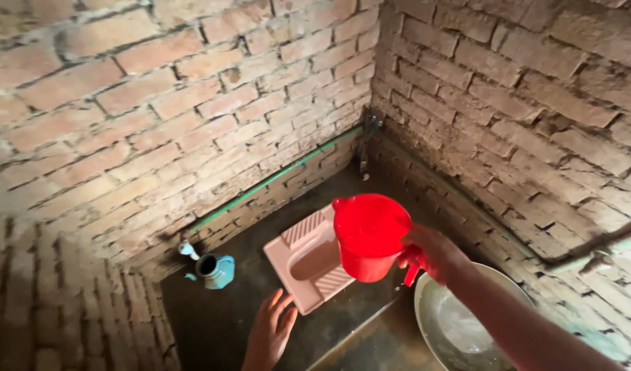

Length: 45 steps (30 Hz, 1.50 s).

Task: The person scoops water from a metal basin using a red plastic cup and repeatedly pours it into a pink squat toilet to flush and rinse the bowl. The person also pours water over their hands and the toilet rim during the process.

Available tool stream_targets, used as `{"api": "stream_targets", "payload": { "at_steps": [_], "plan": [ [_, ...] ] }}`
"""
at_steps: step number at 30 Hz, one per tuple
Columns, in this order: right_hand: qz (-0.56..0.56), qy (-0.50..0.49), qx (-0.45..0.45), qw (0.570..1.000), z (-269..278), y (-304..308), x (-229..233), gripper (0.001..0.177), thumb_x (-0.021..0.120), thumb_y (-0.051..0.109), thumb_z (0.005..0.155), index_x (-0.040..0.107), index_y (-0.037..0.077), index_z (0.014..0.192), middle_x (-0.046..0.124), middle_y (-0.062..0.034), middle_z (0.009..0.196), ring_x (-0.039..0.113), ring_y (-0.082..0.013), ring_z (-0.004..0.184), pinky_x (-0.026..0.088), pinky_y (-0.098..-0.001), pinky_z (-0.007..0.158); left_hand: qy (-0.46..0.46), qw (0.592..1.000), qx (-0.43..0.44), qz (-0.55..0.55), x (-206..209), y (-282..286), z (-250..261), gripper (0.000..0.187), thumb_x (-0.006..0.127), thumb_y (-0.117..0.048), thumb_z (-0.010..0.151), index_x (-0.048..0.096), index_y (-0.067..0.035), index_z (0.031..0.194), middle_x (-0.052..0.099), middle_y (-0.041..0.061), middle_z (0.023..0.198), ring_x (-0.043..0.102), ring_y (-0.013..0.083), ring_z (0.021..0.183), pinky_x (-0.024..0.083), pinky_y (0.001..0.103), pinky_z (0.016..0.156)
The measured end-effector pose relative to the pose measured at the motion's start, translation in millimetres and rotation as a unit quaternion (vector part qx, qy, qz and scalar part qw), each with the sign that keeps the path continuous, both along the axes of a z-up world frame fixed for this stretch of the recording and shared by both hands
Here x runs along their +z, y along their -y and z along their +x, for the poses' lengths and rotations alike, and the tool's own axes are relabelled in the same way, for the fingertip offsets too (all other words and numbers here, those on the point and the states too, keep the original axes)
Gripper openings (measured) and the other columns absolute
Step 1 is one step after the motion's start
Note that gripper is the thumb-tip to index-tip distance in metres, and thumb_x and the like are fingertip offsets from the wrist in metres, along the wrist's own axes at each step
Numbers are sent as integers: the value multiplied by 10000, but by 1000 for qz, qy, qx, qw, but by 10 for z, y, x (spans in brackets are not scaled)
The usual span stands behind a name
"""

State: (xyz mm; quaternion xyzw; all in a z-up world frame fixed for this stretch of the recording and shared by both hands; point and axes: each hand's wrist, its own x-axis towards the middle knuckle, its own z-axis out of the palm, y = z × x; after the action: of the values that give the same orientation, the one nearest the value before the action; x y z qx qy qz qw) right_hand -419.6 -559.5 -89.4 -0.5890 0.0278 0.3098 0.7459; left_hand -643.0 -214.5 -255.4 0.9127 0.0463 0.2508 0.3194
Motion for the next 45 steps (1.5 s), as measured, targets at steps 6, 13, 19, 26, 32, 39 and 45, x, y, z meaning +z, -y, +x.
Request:
{"api": "stream_targets", "payload": {
  "at_steps": [6,13,19,26,32,39,45],
  "plan": [
    [-7,2,82,997,128,-368,566,156,568,143,878,622,8,935,676,-163,775,652,-277,588,543,-496,417,7,993,-106,46,934,-122,178,358,750,-246,885,691,-108,1210,652,179,1271,622,392,1145,517,472,941],
    [7,39,124,991,373,-704,803,118,586,85,911,636,-2,974,685,-155,810,662,-277,638,567,-382,600,-68,996,-62,18,1174,-153,943,396,725,-297,903,707,-100,1246,634,216,1313,598,381,1212,494,467,991],
    [-18,58,168,984,506,-909,1178,201,561,48,869,661,35,1042,714,-126,856,683,-254,668,557,-372,635,-53,999,-6,-1,983,-261,1580,391,740,-329,900,709,-99,1215,628,205,1302,604,389,1192,497,477,954],
    [-55,123,235,963,959,-969,1281,300,601,66,863,680,23,1148,712,-103,852,656,-237,629,551,-365,596,-145,987,38,-61,937,-380,2070,299,687,-294,905,726,-138,1157,734,165,1137,680,365,1061,549,472,882],
    [-59,135,250,957,1221,-946,1416,358,618,77,867,691,39,1216,710,-74,853,660,-197,635,559,-354,588,-109,989,72,69,153,-639,2624,237,665,-227,876,716,-96,1066,729,212,1043,679,413,1000,547,513,838],
    [-38,143,282,948,1409,-935,1437,350,634,74,875,689,29,1218,703,-73,860,647,-188,624,547,-341,587,-128,983,89,102,63,-531,2930,189,672,-252,871,713,-88,955,727,199,923,696,411,919,559,520,759],
    [-35,127,285,950,1401,-991,1405,437,630,76,869,671,46,1303,710,-70,865,657,-170,642,550,-335,588,-59,982,52,169,-129,-706,2968,158,695,-278,818,718,-140,891,735,145,872,715,382,880,571,476,742]
  ]
}}
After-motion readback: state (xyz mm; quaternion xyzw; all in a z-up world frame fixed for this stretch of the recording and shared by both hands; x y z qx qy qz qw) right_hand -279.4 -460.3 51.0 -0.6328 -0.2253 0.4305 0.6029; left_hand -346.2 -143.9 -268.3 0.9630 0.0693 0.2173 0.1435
